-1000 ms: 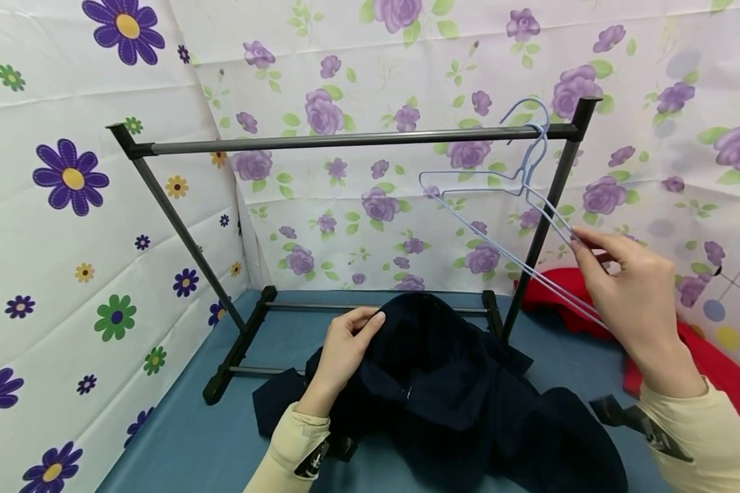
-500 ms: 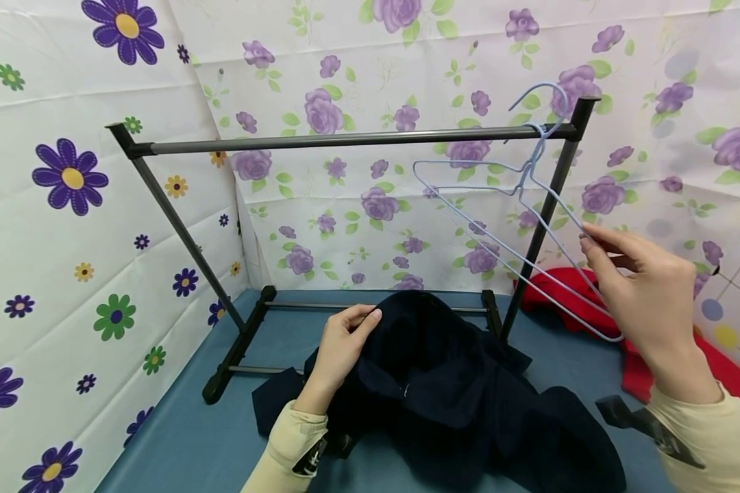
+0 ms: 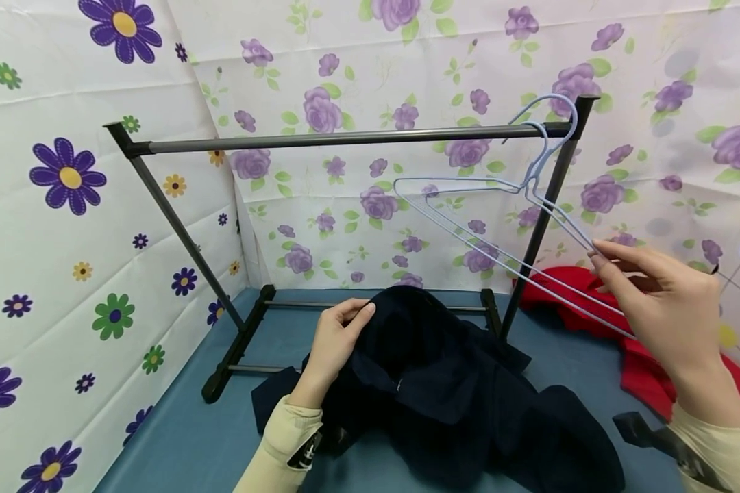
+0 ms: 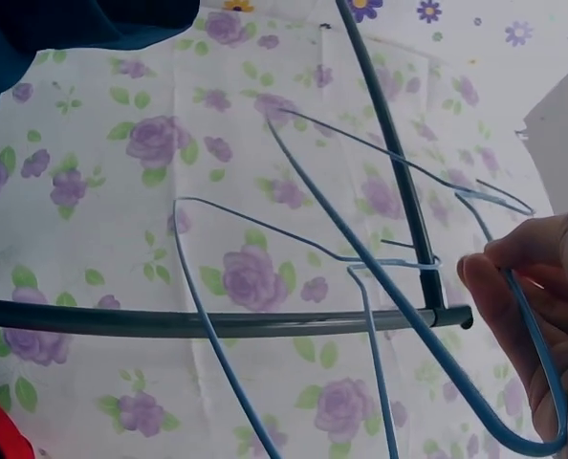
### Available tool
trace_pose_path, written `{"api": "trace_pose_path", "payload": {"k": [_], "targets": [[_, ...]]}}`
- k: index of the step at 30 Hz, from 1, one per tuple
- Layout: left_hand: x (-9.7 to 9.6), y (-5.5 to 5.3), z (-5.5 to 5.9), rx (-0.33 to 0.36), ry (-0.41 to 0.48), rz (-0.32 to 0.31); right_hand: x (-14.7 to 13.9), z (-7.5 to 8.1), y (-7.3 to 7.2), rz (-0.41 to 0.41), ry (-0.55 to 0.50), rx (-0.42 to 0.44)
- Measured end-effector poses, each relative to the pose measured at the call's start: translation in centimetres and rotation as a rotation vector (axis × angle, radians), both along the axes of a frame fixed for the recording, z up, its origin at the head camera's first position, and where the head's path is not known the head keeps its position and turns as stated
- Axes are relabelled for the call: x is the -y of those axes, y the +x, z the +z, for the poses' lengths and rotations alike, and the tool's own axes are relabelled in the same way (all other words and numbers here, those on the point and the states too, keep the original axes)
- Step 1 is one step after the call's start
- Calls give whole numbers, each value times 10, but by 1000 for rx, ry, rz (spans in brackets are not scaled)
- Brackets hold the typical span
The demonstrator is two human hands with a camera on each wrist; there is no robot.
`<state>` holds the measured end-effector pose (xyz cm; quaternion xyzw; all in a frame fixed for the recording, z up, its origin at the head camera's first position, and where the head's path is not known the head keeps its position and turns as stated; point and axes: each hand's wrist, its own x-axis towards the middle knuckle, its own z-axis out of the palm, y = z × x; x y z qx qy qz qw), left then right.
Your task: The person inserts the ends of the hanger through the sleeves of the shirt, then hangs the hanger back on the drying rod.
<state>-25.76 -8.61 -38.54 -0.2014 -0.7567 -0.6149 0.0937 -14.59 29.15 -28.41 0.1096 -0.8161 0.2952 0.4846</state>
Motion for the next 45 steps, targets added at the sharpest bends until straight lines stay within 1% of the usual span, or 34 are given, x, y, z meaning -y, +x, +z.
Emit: {"api": "trace_pose_path", "payload": {"k": [5, 11, 17, 21, 26, 31, 38, 45], "targets": [[4, -4, 6, -6, 18, 16, -1, -4, 4, 44, -19, 44], [9, -7, 13, 8, 16, 47, -3, -9, 11, 108, -31, 54], [14, -10, 20, 3, -4, 74, -4, -13, 15, 187, -10, 56], [17, -13, 24, -5, -10, 96, -8, -20, 17, 245, -6, 93], [21, -17, 27, -18, 13, 115, -12, -27, 18, 290, 24, 121], [22, -19, 28, -21, 21, 125, -15, -31, 20, 309, 51, 142], [24, -17, 30, -34, 34, 144, -18, -38, 21, 342, 94, 179], [26, -14, 33, -44, 51, 122, -20, -46, 20, 333, 149, 199]]}}
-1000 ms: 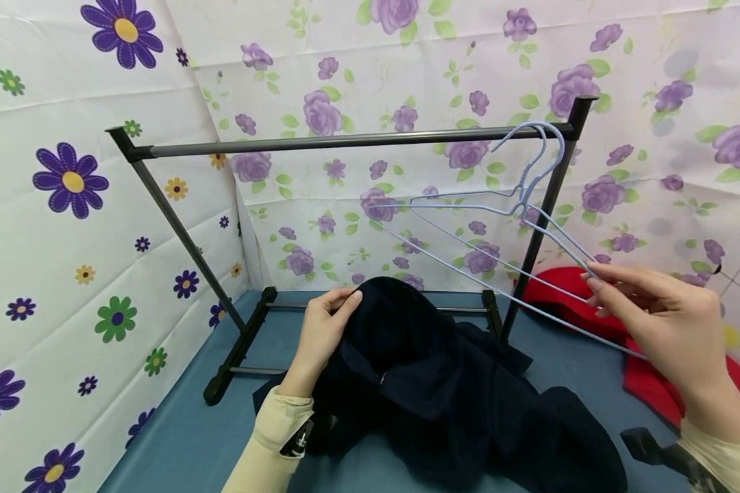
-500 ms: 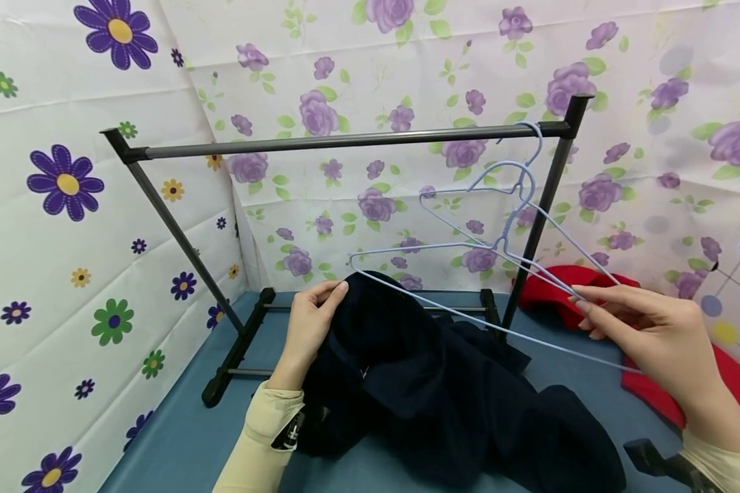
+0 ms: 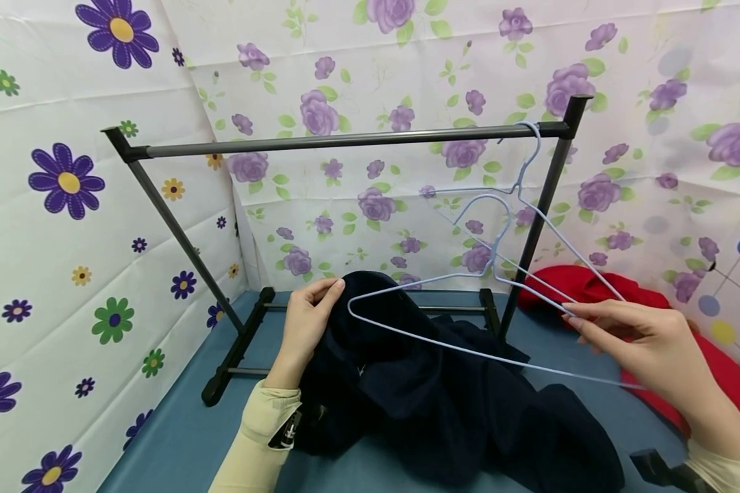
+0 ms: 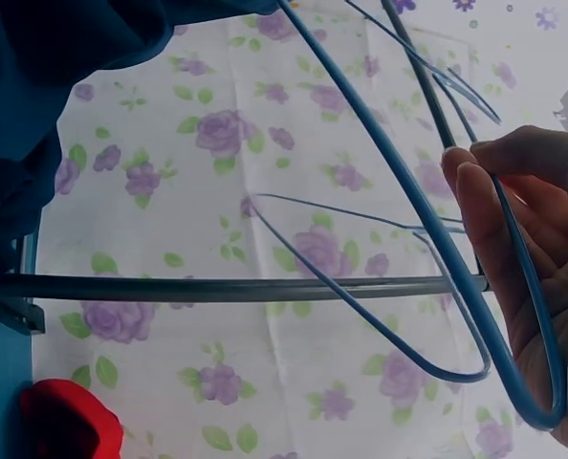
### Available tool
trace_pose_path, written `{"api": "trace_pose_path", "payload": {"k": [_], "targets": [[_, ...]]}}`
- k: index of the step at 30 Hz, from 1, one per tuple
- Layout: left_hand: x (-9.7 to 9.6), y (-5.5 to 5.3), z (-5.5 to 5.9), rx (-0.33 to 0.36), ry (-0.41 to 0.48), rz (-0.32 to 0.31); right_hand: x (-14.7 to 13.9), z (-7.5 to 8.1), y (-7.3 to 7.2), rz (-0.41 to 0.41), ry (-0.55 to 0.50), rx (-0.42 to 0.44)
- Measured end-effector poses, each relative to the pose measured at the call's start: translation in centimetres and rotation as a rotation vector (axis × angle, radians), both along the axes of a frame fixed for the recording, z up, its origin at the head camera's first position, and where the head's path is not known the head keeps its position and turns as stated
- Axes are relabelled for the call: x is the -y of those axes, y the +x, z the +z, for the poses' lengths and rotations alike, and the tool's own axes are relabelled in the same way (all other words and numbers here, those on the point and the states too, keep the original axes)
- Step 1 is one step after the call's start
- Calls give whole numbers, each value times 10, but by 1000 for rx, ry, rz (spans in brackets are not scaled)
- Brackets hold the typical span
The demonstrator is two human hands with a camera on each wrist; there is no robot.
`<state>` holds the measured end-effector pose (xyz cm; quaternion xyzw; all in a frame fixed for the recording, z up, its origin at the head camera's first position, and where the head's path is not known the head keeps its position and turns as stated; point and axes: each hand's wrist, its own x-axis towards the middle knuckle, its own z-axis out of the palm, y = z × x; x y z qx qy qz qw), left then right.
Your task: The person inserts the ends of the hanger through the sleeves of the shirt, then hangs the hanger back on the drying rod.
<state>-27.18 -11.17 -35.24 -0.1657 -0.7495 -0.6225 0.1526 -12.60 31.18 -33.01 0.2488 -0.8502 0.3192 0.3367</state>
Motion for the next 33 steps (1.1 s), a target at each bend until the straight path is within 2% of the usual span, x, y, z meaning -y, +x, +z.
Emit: {"api": "trace_pose_path", "payload": {"k": [8, 15, 27, 33], "targets": [[-2, 4, 2, -9, -3, -6, 3, -6, -2, -5, -7, 27], [-8, 8, 1, -26, -4, -19, 14, -11, -8, 41, -39, 24], [-29, 19, 4, -27, -2, -99, 30, -16, -15, 70, -47, 46], [-42, 22, 10, -86, -21, -135, 40, -17, -18, 64, -49, 51]]}}
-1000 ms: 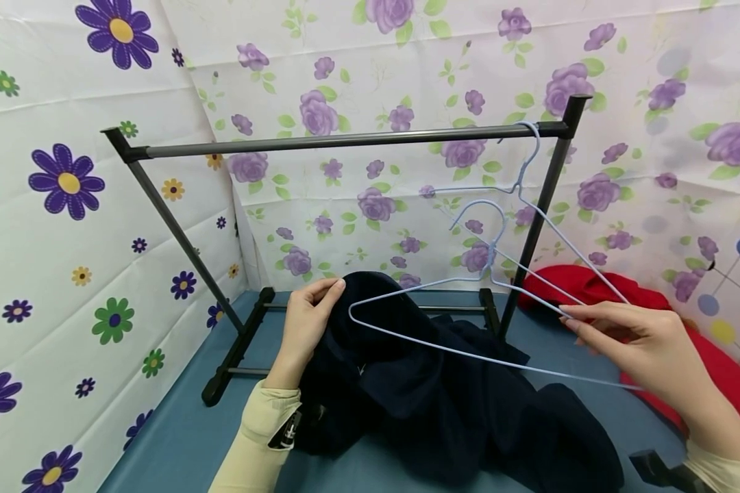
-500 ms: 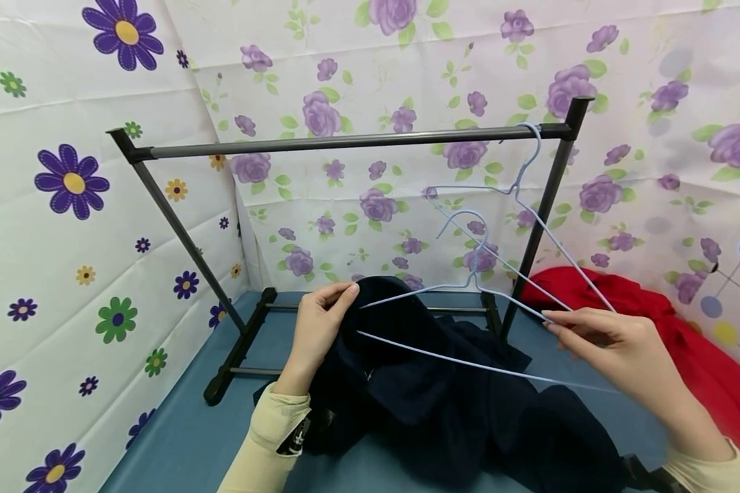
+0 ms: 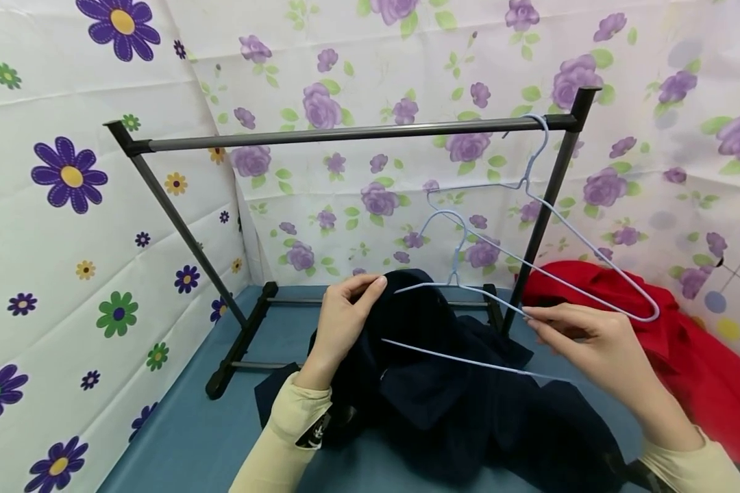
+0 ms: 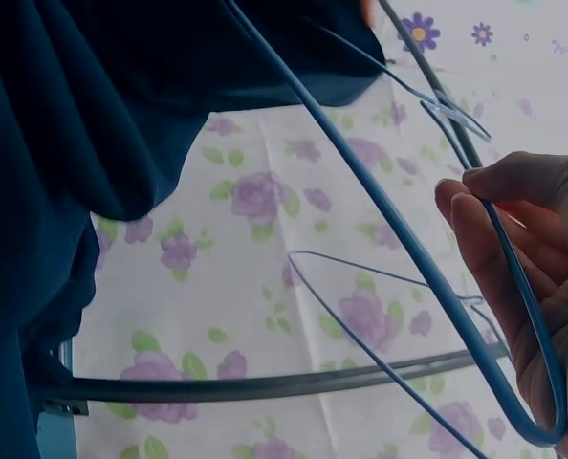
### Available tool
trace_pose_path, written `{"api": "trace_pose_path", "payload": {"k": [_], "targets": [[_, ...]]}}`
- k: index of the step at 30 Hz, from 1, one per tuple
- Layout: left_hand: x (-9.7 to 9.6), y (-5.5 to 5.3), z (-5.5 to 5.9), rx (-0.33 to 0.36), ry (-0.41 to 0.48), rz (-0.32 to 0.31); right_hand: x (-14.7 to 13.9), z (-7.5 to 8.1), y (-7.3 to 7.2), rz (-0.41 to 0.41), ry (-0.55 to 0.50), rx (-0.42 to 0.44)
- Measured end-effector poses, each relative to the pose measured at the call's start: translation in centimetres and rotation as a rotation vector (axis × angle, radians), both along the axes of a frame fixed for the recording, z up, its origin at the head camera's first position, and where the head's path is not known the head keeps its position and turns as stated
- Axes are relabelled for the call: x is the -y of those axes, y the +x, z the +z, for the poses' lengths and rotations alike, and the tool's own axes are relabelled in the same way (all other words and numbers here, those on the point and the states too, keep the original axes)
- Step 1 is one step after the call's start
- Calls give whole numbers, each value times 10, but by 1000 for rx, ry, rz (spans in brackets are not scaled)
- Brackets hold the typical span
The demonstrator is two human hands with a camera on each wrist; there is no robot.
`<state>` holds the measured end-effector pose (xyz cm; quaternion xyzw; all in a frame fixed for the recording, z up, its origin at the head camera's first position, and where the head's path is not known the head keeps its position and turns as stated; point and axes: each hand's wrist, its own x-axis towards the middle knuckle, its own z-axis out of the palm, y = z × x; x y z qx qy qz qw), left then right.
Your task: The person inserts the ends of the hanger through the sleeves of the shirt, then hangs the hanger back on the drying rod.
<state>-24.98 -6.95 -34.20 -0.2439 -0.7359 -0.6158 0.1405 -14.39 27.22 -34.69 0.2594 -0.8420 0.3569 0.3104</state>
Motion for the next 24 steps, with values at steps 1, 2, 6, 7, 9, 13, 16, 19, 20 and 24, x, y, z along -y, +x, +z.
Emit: {"api": "trace_pose_path", "payload": {"k": [1, 2, 6, 7, 9, 13, 16, 19, 20, 24], "targets": [[-2, 0, 2, -11, -1, -4, 1, 1, -1, 0, 2, 1], [-4, 1, 5, -20, -1, -10, 3, 1, -2, 1, 0, 7], [-12, 4, 12, -37, -11, -32, 9, 1, -4, 25, -8, -18], [-14, 5, 13, -37, -11, -37, 10, 1, -4, 35, -12, -27], [-18, 7, 15, -36, -9, -42, 13, -1, -6, 49, -17, -40], [-25, 10, 18, -34, 17, -62, 20, -6, -8, 58, -42, -28], [-32, 12, 19, -37, 26, -79, 24, -10, -10, 47, -54, -18], [-39, 15, 20, -49, 11, -71, 28, -14, -11, 33, -65, -18], [-41, 17, 20, -56, 3, -65, 29, -14, -12, 28, -70, -19], [-46, 23, 19, -104, -35, -60, 33, -19, -14, 11, -102, -25]]}}
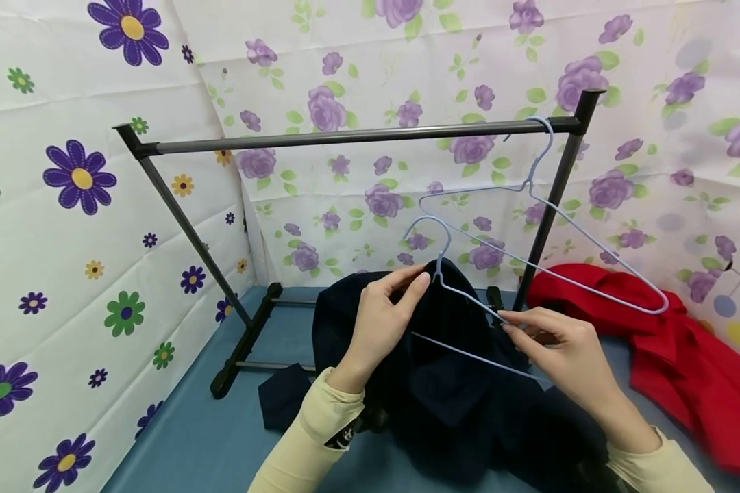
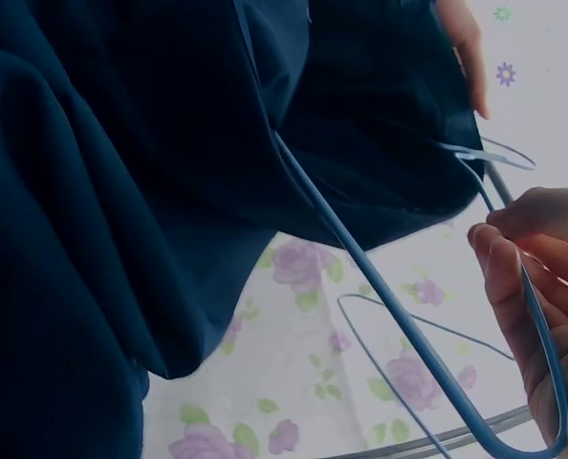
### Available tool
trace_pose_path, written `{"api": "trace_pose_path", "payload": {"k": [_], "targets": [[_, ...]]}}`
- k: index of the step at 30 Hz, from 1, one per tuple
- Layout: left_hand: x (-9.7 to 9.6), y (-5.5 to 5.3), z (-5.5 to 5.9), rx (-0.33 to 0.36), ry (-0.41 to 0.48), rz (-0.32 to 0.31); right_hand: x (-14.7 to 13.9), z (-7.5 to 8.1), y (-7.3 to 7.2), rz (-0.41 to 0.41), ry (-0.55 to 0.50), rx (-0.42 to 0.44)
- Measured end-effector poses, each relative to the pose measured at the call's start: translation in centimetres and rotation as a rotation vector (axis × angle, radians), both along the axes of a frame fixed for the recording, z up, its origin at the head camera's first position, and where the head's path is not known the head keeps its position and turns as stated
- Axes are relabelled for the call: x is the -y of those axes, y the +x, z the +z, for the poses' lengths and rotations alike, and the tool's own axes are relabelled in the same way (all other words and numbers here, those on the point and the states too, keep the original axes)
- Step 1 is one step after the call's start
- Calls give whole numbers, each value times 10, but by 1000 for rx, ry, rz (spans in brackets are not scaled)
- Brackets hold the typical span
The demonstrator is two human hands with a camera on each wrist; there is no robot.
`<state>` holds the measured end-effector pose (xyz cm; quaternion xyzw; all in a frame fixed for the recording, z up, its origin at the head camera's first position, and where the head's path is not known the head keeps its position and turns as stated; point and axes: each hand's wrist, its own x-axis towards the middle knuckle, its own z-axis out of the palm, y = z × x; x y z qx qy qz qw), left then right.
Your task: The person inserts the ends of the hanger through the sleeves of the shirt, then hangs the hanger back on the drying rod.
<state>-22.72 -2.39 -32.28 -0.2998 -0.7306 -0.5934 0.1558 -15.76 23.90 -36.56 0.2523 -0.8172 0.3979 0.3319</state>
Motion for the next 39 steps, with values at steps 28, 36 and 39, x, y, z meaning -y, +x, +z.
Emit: {"api": "trace_pose_path", "payload": {"k": [28, 36, 39], "targets": [[72, -17, 35, -408, -100, 122, 17, -5, 20, 58, -249, -252], [120, -57, 37, -400, -442, -31, 12, -6, 16, 144, -267, -310], [129, -66, 29, -283, -507, -137, 11, -7, 15, 158, -260, -316]]}}
